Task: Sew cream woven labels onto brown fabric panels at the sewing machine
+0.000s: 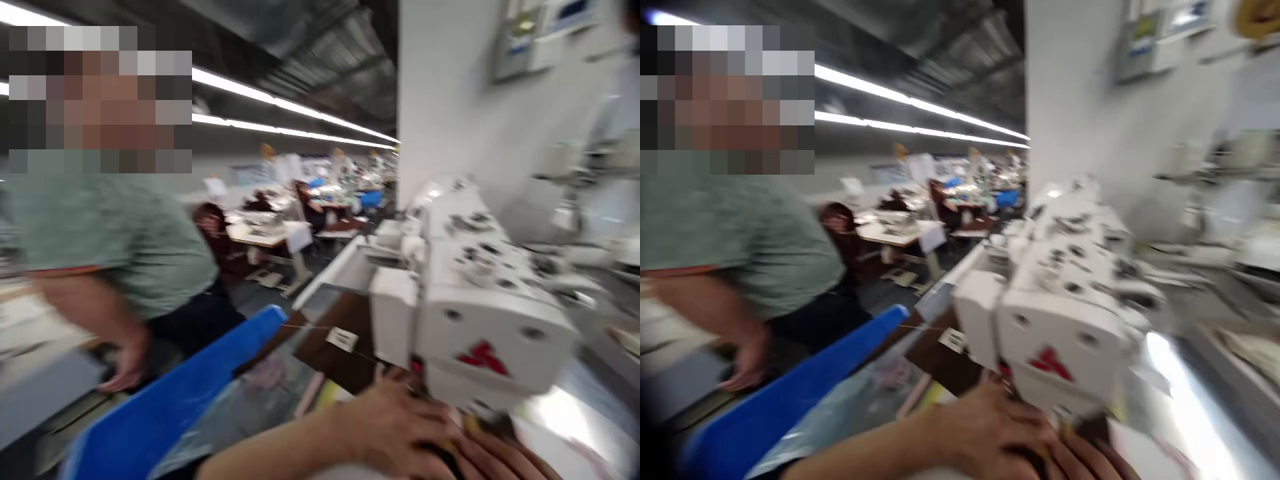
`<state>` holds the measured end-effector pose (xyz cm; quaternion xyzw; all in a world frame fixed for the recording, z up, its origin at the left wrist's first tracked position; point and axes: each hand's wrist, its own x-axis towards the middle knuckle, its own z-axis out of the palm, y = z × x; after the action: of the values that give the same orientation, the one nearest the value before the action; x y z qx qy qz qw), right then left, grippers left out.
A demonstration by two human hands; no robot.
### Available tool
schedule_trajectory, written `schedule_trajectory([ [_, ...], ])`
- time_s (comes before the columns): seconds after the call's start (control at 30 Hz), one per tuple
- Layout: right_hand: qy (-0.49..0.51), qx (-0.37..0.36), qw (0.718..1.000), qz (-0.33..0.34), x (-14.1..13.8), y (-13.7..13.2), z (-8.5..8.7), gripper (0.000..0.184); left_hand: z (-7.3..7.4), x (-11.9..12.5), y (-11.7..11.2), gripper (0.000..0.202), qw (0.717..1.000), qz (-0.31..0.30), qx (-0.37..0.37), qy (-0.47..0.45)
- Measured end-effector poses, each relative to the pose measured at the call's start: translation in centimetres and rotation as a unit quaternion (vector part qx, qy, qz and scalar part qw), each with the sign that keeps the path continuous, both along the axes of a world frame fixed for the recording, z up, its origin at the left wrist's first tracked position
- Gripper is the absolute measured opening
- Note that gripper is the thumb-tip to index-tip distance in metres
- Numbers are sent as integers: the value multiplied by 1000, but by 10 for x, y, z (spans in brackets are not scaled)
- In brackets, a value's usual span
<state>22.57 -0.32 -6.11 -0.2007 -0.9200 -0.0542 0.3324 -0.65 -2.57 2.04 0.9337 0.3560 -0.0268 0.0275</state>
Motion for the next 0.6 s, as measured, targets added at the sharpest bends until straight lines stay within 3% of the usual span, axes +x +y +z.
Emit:
schedule_trajectory([
  [0.07,-53,-7,998,-44,39,-27,0,31,-16,16,10,42,995,-49,-24,-83],
  [0.13,-86,-10,994,-71,55,-41,7,31,-26,17,18,48,987,-72,-28,-139],
  [0.33,-100,-58,989,-90,57,-47,21,29,-31,-8,25,56,988,-80,-26,-128],
  [0.6,-95,-50,989,-101,54,-49,21,29,-32,7,34,59,988,-82,-72,-106],
])
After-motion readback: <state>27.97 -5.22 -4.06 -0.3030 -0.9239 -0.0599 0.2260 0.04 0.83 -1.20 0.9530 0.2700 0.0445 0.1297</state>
